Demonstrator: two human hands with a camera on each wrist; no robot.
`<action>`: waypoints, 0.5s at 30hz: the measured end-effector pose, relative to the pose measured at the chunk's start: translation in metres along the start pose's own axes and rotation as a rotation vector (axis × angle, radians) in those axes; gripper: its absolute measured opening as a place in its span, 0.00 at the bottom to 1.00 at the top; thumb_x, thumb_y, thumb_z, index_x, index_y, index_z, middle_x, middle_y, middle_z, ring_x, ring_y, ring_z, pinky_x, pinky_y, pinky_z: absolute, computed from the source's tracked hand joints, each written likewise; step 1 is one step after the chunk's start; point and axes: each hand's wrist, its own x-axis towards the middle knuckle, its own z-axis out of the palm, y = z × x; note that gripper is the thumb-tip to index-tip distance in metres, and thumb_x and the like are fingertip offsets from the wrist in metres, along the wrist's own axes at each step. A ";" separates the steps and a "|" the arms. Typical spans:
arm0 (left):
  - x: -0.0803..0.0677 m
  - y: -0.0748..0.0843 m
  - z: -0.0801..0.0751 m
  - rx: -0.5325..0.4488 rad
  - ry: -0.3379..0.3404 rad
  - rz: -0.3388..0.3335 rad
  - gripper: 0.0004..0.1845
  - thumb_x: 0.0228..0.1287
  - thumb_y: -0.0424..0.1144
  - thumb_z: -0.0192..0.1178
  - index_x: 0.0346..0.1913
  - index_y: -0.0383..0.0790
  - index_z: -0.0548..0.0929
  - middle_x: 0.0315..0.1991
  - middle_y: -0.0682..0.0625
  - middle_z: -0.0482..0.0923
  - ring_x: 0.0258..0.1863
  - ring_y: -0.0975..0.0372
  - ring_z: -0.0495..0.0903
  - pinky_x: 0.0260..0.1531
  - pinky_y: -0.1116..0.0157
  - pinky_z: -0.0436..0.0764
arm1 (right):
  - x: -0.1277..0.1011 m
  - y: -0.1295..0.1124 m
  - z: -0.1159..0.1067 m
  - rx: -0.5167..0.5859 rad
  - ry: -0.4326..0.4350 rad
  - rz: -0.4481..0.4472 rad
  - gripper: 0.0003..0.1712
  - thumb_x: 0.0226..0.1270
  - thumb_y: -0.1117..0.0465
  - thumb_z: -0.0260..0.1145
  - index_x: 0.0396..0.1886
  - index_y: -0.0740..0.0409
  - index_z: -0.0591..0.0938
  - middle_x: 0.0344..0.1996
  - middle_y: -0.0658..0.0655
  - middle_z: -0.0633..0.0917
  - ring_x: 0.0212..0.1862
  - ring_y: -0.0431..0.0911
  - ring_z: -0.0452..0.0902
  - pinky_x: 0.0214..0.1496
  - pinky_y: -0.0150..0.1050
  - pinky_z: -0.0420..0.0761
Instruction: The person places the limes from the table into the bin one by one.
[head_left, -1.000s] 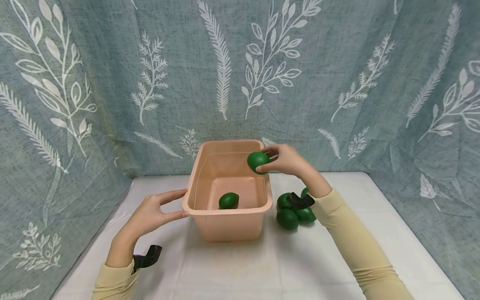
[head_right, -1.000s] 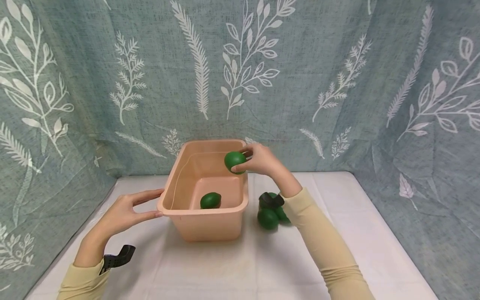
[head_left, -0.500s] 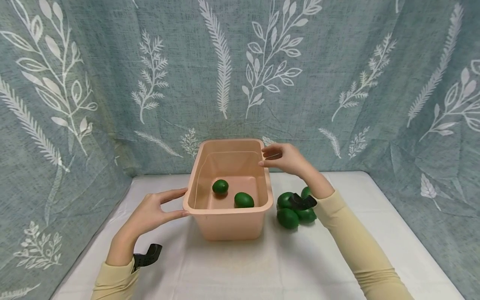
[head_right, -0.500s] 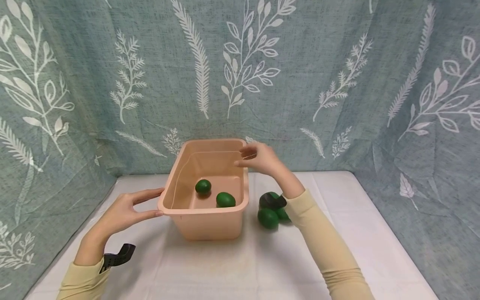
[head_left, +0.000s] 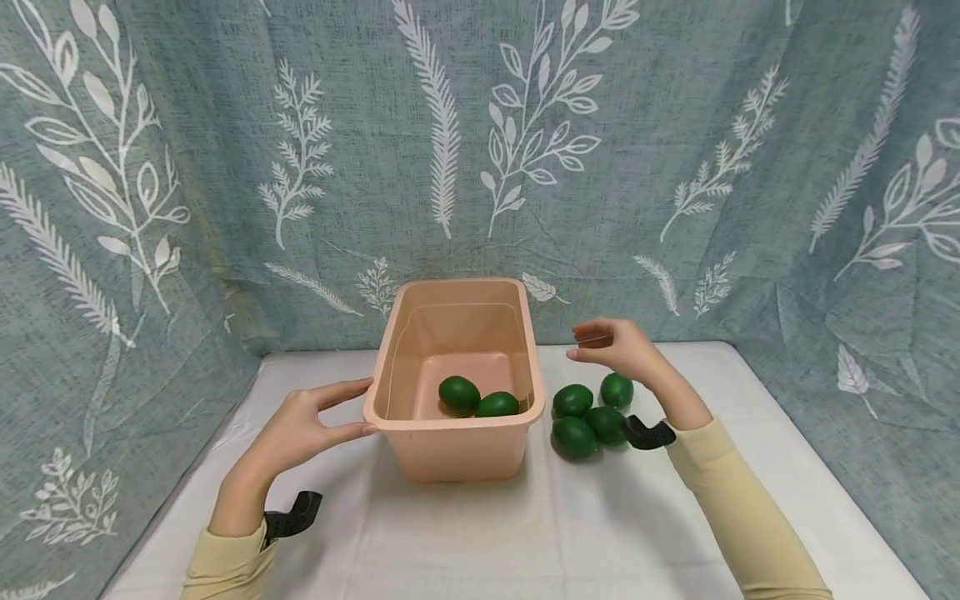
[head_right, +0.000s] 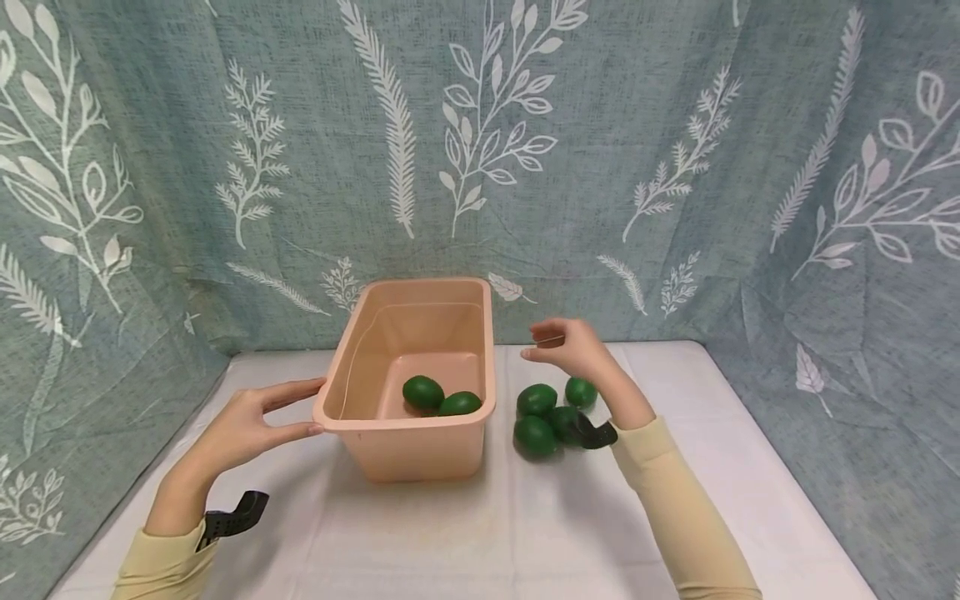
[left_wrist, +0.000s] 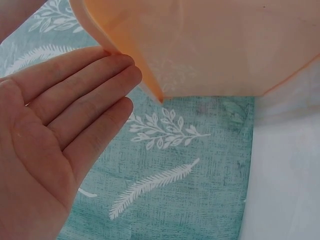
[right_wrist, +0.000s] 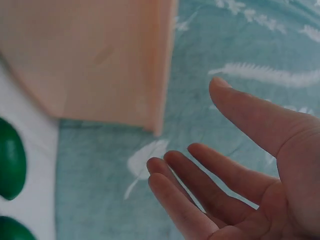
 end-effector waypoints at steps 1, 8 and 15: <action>0.000 0.000 0.000 0.001 0.002 0.001 0.32 0.54 0.54 0.68 0.63 0.49 0.75 0.59 0.51 0.77 0.61 0.50 0.74 0.56 0.45 0.75 | -0.001 0.006 0.001 0.001 0.000 0.014 0.35 0.61 0.46 0.68 0.64 0.57 0.73 0.59 0.62 0.77 0.60 0.57 0.74 0.58 0.52 0.78; 0.000 -0.001 0.001 0.021 0.014 0.016 0.32 0.54 0.53 0.68 0.63 0.48 0.76 0.59 0.51 0.78 0.60 0.50 0.75 0.56 0.46 0.75 | -0.011 0.045 0.006 -0.022 -0.001 0.057 0.34 0.60 0.49 0.69 0.62 0.60 0.74 0.58 0.65 0.78 0.59 0.59 0.75 0.57 0.51 0.79; 0.001 -0.001 0.001 0.022 0.016 0.021 0.32 0.54 0.53 0.68 0.63 0.48 0.76 0.58 0.51 0.78 0.60 0.51 0.75 0.56 0.47 0.76 | -0.022 0.076 0.014 -0.049 0.003 0.087 0.33 0.59 0.49 0.70 0.60 0.61 0.76 0.56 0.66 0.79 0.57 0.60 0.76 0.52 0.50 0.81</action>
